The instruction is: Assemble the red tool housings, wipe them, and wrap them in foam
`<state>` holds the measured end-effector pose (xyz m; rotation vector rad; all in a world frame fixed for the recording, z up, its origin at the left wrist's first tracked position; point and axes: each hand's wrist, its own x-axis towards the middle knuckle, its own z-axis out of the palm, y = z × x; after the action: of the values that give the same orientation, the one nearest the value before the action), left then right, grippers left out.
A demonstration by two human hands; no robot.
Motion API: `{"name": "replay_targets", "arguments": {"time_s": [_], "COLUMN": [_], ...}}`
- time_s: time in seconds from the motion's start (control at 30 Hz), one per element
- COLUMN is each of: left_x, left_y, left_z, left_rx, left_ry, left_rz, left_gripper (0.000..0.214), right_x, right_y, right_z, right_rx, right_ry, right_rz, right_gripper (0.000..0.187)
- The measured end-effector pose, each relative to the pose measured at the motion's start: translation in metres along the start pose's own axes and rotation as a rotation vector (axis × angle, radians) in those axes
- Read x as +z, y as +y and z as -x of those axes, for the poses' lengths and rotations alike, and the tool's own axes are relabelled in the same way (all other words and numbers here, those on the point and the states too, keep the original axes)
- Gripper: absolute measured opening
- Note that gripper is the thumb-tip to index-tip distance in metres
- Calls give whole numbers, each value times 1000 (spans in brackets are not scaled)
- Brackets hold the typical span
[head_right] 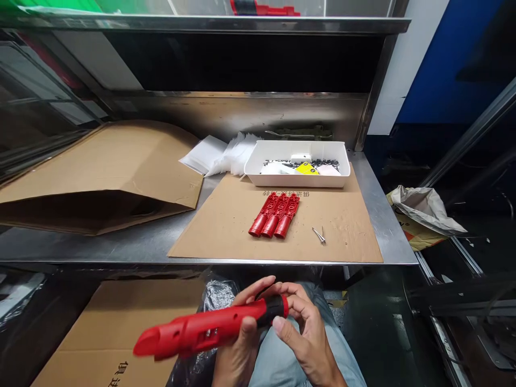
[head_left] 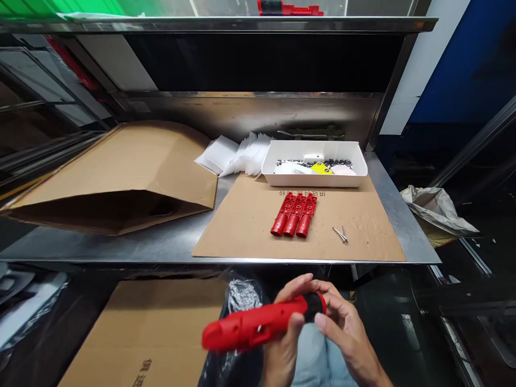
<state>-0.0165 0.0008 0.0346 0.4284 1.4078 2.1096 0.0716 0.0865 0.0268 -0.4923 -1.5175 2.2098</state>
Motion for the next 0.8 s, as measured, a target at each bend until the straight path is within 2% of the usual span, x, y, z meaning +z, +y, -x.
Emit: {"name": "replay_targets", "arguments": {"time_s": [0.07,0.13,0.23,0.33,0.43,0.57,0.63,0.8], "left_x": [-1,0,2,2,4,9,10,7], "left_y": [-1,1,9,12,9,4,3,2], "left_z": [-3,-6,-9,-9,-7,-2,0,0], "left_rx": [-140,-266,-397,-458,-475,-495,-513,-474], "left_ry": [109,186,219,191,167,149,147,64], "left_rz": [245,432,590,684,712,704,716,710], "left_gripper": [45,49,53,52,52,52,52,39], "right_x": [0,-2,-4,3,16,29,27,15], "right_y": [2,5,11,12,13,22,27,17], "right_z": [4,7,12,14,16,17,16,8], "right_rx": [-9,-37,-100,-176,-203,-199,-279,-686], "right_ry": [61,185,273,321,380,336,331,257], "right_rz": [32,144,349,430,397,383,479,864], "right_gripper": [29,25,23,20,26,34,33,17]}}
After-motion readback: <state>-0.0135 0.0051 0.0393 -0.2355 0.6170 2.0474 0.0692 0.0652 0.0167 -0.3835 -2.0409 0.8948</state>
